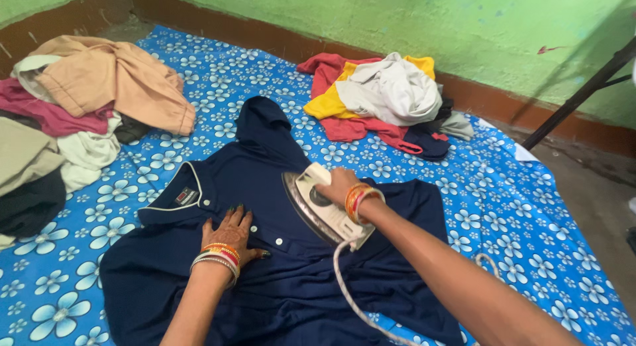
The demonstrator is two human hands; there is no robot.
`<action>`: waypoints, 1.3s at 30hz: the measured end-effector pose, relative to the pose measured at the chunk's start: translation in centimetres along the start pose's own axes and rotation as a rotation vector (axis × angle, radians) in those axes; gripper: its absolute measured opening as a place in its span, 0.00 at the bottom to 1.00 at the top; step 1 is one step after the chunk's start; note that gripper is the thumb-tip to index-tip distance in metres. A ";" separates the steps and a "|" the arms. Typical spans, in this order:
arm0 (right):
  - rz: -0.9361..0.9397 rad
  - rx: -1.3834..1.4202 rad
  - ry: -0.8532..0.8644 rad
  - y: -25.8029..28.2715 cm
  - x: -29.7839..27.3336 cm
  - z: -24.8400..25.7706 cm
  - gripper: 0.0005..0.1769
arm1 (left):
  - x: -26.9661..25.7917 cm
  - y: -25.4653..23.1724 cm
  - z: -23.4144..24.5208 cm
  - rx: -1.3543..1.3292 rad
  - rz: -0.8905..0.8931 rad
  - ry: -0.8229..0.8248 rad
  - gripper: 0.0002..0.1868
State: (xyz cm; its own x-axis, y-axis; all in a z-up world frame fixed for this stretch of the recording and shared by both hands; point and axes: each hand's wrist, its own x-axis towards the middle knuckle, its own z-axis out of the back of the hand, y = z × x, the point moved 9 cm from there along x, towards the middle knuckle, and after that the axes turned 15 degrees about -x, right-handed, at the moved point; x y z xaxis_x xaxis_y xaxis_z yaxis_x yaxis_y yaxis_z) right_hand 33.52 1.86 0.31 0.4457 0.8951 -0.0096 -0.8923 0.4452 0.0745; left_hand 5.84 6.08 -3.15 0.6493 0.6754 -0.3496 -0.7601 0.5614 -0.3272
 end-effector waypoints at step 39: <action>-0.279 0.523 -0.012 -1.5 -2.7 7.5 0.18 | -0.5 -0.3 3.2 0.236 0.017 -0.074 0.28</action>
State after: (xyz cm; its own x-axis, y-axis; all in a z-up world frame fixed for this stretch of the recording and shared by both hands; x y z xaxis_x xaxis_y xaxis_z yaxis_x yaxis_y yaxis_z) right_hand 34.19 -1.37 7.67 0.6620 0.7444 -0.0879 -0.5894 0.5894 0.5524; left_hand 5.67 7.04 -0.08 0.6392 0.7141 -0.2855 -0.7614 0.6398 -0.1045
